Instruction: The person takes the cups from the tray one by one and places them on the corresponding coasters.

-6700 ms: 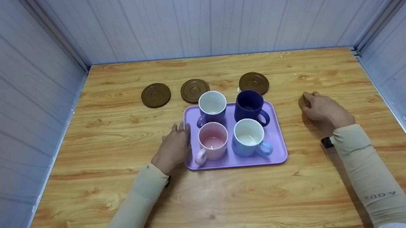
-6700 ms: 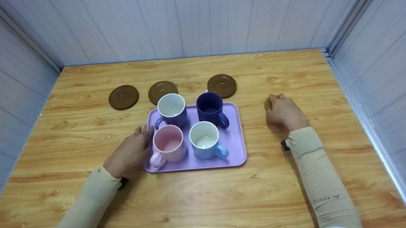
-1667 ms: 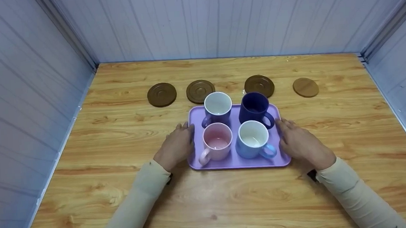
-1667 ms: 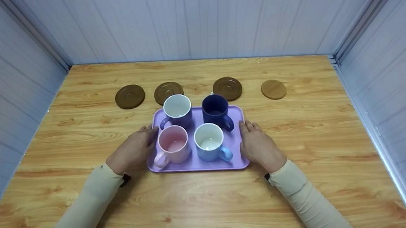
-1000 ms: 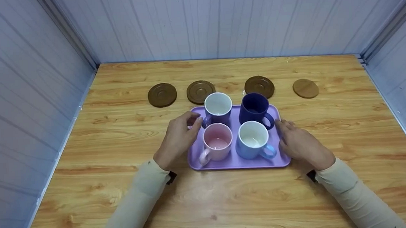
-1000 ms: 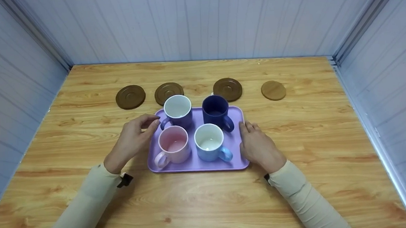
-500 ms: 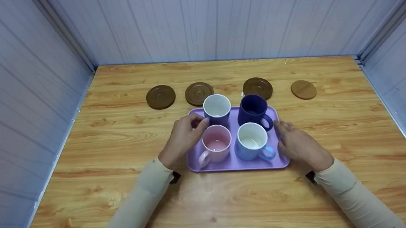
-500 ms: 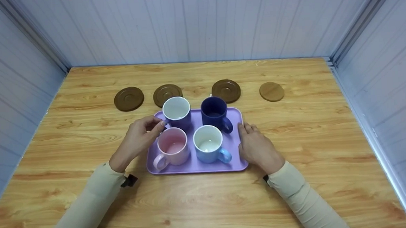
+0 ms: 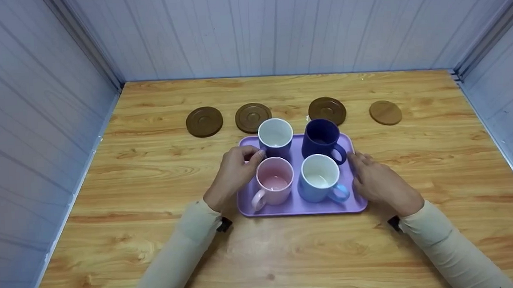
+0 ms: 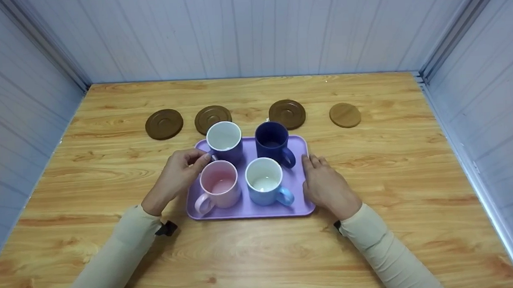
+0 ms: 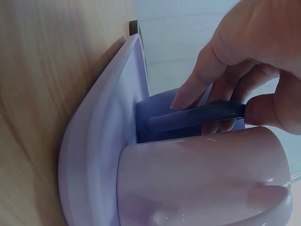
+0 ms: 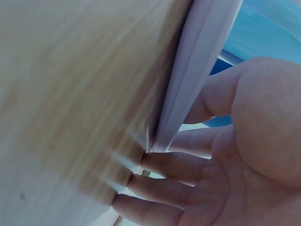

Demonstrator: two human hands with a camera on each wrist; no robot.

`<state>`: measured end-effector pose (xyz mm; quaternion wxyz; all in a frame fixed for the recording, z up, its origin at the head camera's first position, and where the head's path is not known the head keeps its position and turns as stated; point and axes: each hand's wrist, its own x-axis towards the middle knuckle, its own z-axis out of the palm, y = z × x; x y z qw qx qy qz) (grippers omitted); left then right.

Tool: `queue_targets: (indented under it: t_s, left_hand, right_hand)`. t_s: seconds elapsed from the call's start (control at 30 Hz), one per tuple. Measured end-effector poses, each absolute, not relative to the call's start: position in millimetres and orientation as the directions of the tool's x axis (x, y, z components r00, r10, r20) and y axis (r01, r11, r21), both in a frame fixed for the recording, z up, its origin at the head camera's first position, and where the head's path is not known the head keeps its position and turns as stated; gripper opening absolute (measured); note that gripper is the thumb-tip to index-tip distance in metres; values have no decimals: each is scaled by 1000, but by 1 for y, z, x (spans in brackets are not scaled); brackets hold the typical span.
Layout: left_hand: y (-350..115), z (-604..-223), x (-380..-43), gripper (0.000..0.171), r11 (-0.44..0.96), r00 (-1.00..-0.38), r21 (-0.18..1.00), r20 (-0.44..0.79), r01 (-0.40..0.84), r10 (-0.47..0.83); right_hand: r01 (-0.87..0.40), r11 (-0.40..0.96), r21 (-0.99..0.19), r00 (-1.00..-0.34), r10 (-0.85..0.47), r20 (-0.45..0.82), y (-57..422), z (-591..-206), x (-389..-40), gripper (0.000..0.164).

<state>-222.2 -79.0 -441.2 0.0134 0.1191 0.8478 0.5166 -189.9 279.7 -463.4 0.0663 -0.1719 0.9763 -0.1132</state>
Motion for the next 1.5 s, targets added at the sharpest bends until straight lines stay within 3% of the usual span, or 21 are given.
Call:
queue_targets:
  t_s: [0.87,1.5]
  left_hand:
    - [-81,-439,-226,17,439,-988,885,130,153,82]
    - [-126,-377,-249,19,255,-975,957,176,137,-137]
  right_hand:
    - [-334,907,-258,-931,-361,-63,280,-462,-190,61]
    - [-338,906,-253,-929,-365,-66,280,-464,-190,59]
